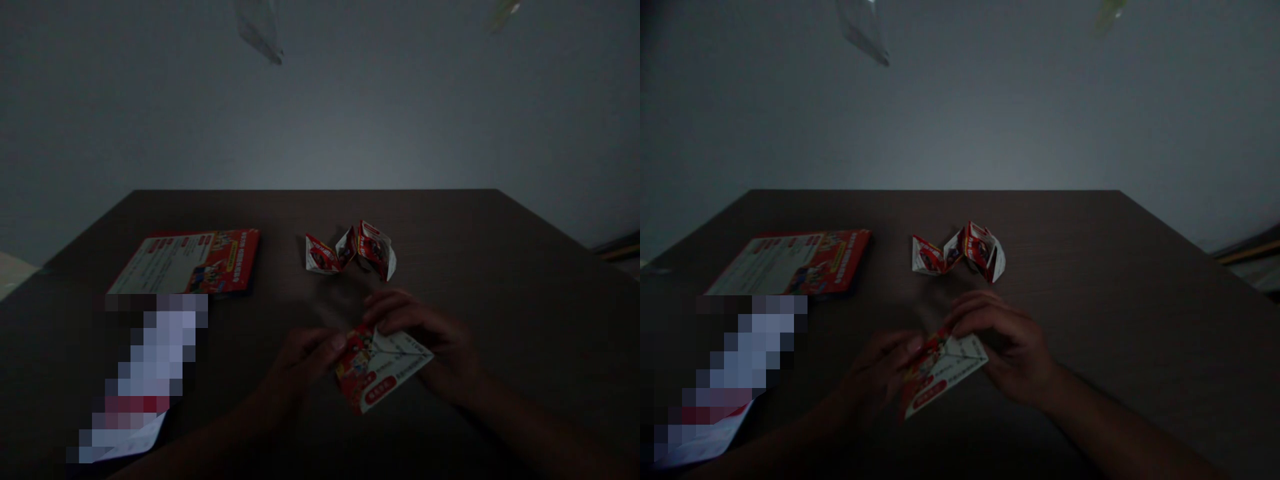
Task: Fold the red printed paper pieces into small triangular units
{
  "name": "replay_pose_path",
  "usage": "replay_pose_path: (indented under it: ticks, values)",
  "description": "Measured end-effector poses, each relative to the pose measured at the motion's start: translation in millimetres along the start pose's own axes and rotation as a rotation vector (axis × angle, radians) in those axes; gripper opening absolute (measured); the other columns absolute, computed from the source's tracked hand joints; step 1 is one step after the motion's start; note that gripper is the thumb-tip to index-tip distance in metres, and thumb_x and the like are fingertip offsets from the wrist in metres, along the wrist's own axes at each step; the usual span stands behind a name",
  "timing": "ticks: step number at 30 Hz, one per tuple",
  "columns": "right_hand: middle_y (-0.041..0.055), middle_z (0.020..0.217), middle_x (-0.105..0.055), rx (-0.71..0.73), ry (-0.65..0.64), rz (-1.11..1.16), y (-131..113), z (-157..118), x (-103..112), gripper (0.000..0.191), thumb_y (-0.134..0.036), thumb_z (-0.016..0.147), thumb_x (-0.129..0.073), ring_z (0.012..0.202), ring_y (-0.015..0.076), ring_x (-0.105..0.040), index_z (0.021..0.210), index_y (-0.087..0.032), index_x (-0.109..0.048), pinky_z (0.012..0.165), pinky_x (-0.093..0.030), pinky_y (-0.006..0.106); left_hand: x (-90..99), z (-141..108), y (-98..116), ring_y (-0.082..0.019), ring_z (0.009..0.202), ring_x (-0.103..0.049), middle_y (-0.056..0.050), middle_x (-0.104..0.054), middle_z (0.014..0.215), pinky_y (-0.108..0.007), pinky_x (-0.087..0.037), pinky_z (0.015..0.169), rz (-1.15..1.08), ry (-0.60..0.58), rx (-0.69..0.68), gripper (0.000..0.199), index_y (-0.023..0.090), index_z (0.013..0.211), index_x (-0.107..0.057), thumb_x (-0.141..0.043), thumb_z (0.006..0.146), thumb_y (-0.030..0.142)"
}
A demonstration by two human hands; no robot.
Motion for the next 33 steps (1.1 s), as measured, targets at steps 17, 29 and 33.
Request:
replay_pose_path:
  ticks: [17, 29, 33]
  values:
    - [0.0047, 0.099, -0.065, -0.276, 0.053, 0.031, 37, -16, -2, 0.052, -0.009, 0.080, -0.063, 0.088, 0.0147, -0.063, 0.127, -0.028, -0.051, 0.077, -0.053, 0.027, -12.5, -31, 64, -0.026, 0.119, -0.046, -0.011, -0.039, 0.132, -0.035, -0.048, 0.090, 0.680, 0.139, -0.704, 0.080, 0.028, 0.135, -0.025, -0.070, 0.071, 0.012]
    - [0.0052, 0.107, -0.060, -0.336, 0.012, 0.008, 47, -15, -7, 0.053, -0.011, 0.080, -0.063, 0.080, 0.0133, -0.061, 0.127, -0.029, -0.049, 0.072, -0.054, 0.027, -38.4, -33, 61, -0.024, 0.106, -0.047, -0.008, -0.051, 0.112, -0.037, -0.043, 0.090, 1.143, 0.005, -0.786, 0.041, 0.018, 0.105, -0.051, -0.062, 0.069, 0.002]
    - [0.0052, 0.110, -0.059, -0.340, -0.026, -0.124, 51, -16, -6, 0.049, -0.016, 0.082, -0.063, 0.086, 0.0156, -0.060, 0.127, -0.030, -0.048, 0.076, -0.053, 0.030, -41.4, -28, 55, -0.020, 0.095, -0.051, -0.006, -0.056, 0.102, -0.033, -0.046, 0.081, 1.200, -0.066, -0.750, 0.030, 0.016, 0.094, -0.053, -0.057, 0.070, -0.002]
Point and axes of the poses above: each hand's wrist, its own z-axis towards the middle knuckle, its own x-axis out of the back of the hand, y = z × x, the point moved 10 cm from there along z, towards the middle knuckle
